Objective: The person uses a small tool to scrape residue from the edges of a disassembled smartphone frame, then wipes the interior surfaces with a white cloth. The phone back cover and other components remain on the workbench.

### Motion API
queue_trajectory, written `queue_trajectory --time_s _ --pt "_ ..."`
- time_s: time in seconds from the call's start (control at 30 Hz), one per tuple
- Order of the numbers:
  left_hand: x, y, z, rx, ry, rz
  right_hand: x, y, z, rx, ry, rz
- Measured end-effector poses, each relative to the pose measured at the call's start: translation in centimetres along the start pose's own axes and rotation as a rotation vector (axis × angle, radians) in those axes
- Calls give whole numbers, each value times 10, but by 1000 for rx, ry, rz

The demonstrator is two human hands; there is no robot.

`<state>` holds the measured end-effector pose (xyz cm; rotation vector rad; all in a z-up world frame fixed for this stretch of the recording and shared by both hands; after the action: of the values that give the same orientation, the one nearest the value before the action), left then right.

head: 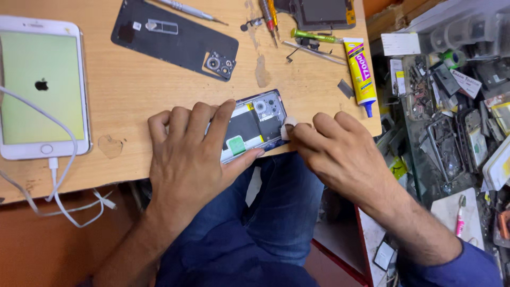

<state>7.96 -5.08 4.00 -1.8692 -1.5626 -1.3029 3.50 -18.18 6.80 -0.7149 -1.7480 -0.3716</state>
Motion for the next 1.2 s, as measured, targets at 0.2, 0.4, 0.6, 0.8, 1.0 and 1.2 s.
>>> queue_trajectory --time_s 0.2,0.4,0.6,0.8,1.0,1.2 --pt "0 3 -3 -16 23 12 -9 19 -32 -17 -25 -121" --pt "7 5 -5 -11 7 -35 11 8 -7 -12 -18 -68" --pt "1 1 -2 -19 -6 8 -6 13 -15 28 -73 -51" --pt "6 2 -2 20 -16 -24 9 18 -11 76 -57 -75" --pt "0 -3 1 -19 -6 -4 -3 9 -5 72 -157 27" --pt "5 3 -1 22 -21 -3 -17 21 -11 183 -158 103"
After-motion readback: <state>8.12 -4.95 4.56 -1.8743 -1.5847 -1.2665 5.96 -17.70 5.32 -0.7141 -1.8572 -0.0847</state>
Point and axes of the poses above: each hand's wrist, its own y-axis towards the middle knuckle, its own x-axis out of the back of the hand, z = x × y, the point moved 10 cm from there along y, towards the middle knuckle, and after that the axes turned 13 degrees about x, right-handed, at the moved point
